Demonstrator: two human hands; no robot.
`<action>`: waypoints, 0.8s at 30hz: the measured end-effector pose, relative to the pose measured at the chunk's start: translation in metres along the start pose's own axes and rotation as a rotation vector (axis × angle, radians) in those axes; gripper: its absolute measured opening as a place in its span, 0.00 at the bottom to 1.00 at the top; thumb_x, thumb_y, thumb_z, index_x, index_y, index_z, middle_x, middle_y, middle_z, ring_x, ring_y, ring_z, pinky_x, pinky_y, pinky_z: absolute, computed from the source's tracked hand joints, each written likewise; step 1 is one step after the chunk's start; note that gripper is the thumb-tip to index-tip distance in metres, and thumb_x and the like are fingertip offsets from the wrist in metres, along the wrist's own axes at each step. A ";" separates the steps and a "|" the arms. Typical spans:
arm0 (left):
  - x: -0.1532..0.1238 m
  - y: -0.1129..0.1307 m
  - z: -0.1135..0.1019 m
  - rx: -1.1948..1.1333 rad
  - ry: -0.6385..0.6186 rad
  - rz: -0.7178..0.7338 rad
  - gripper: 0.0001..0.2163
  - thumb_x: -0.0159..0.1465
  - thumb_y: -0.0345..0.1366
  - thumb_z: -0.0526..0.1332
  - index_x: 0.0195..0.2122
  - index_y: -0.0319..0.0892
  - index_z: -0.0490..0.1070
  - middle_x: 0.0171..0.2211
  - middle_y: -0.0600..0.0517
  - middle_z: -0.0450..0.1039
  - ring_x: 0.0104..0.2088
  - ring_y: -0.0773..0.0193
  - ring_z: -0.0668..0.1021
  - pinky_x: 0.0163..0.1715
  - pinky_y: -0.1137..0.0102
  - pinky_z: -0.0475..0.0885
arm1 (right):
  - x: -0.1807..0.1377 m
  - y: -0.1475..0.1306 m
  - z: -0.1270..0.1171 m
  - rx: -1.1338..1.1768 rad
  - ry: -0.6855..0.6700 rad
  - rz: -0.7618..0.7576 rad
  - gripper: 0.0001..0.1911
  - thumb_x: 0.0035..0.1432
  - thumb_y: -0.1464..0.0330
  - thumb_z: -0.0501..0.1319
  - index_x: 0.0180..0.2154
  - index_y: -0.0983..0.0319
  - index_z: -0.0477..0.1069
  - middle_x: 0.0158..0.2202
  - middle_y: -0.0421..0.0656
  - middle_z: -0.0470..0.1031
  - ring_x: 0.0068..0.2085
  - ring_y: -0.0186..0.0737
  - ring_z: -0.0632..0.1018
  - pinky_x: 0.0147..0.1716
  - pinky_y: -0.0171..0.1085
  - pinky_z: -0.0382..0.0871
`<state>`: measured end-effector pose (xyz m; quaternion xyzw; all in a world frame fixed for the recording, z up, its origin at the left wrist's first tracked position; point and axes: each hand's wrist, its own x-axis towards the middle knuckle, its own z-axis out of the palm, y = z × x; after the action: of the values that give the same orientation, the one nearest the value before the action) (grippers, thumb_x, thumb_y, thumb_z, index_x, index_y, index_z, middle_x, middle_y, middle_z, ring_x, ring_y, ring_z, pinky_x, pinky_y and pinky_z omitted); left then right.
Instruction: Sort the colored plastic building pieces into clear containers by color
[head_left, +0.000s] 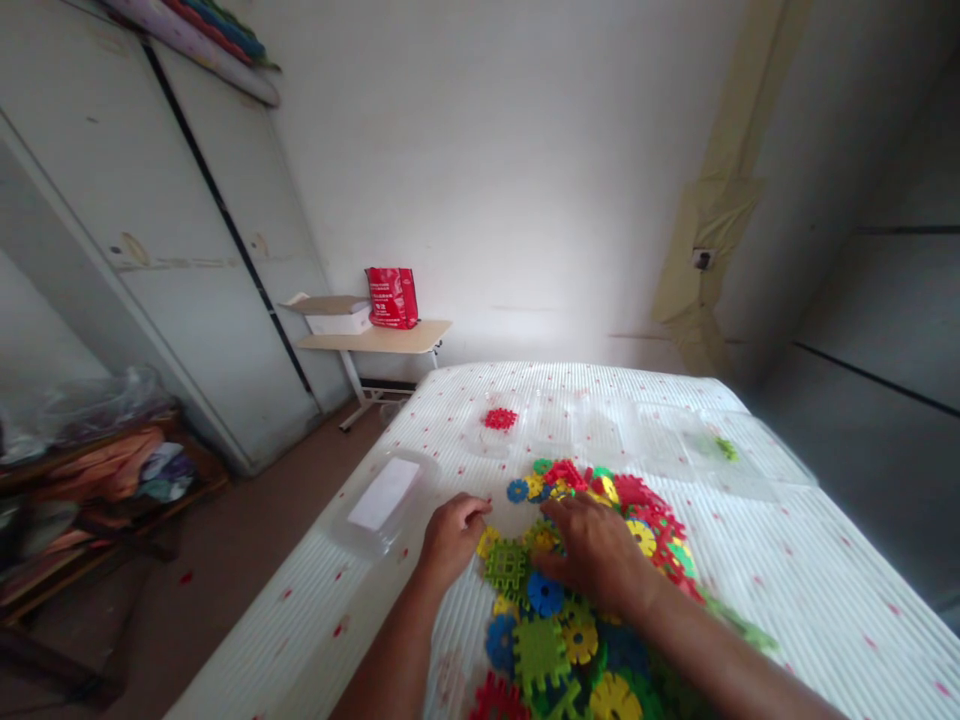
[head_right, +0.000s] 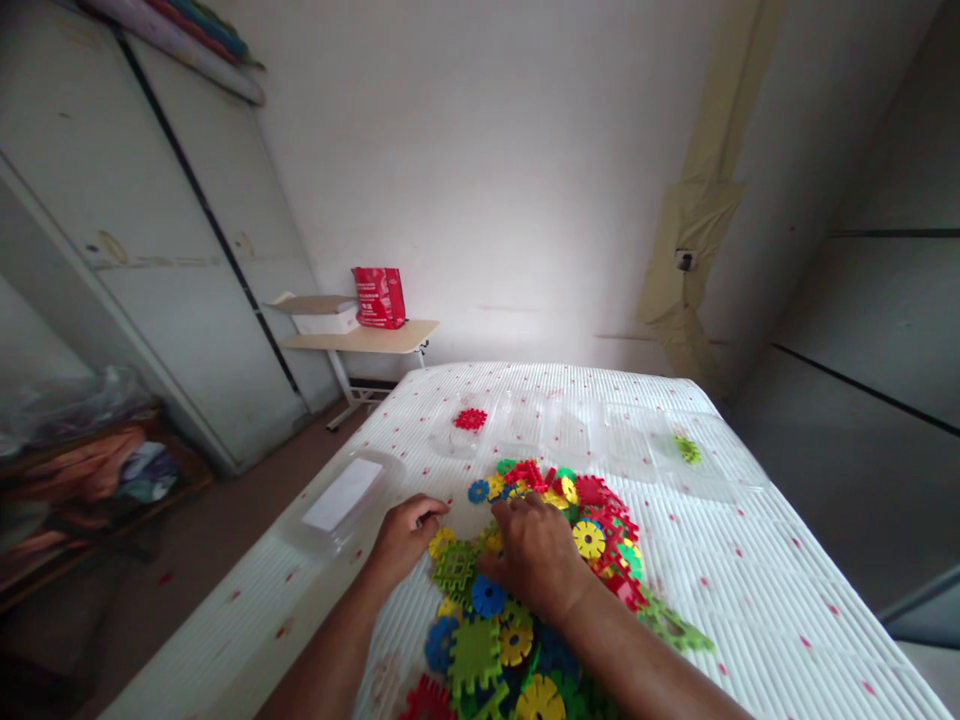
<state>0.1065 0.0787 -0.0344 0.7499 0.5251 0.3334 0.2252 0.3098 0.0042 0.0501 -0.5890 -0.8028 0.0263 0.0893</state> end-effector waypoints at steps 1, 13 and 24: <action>0.000 0.000 0.000 -0.004 0.001 -0.002 0.13 0.53 0.23 0.54 0.32 0.42 0.75 0.35 0.53 0.78 0.38 0.67 0.77 0.40 0.74 0.69 | 0.002 -0.002 0.003 -0.023 -0.016 0.009 0.20 0.50 0.61 0.62 0.45 0.61 0.70 0.39 0.48 0.75 0.43 0.48 0.73 0.41 0.41 0.66; 0.000 0.000 0.000 -0.013 0.004 -0.006 0.13 0.54 0.23 0.54 0.33 0.42 0.76 0.34 0.53 0.78 0.38 0.67 0.77 0.40 0.74 0.70 | -0.009 0.011 -0.008 0.007 -0.008 -0.031 0.17 0.51 0.68 0.59 0.45 0.61 0.70 0.43 0.49 0.74 0.46 0.49 0.72 0.46 0.45 0.60; 0.000 -0.001 0.000 -0.003 0.013 0.008 0.13 0.54 0.23 0.54 0.33 0.42 0.76 0.34 0.52 0.78 0.37 0.67 0.77 0.41 0.74 0.69 | -0.040 -0.006 0.004 -0.056 -0.116 -0.020 0.16 0.45 0.64 0.64 0.40 0.59 0.70 0.40 0.46 0.73 0.45 0.51 0.70 0.42 0.46 0.60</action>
<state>0.1060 0.0791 -0.0353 0.7495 0.5231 0.3400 0.2213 0.3147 -0.0351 0.0425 -0.5808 -0.8127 0.0370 0.0263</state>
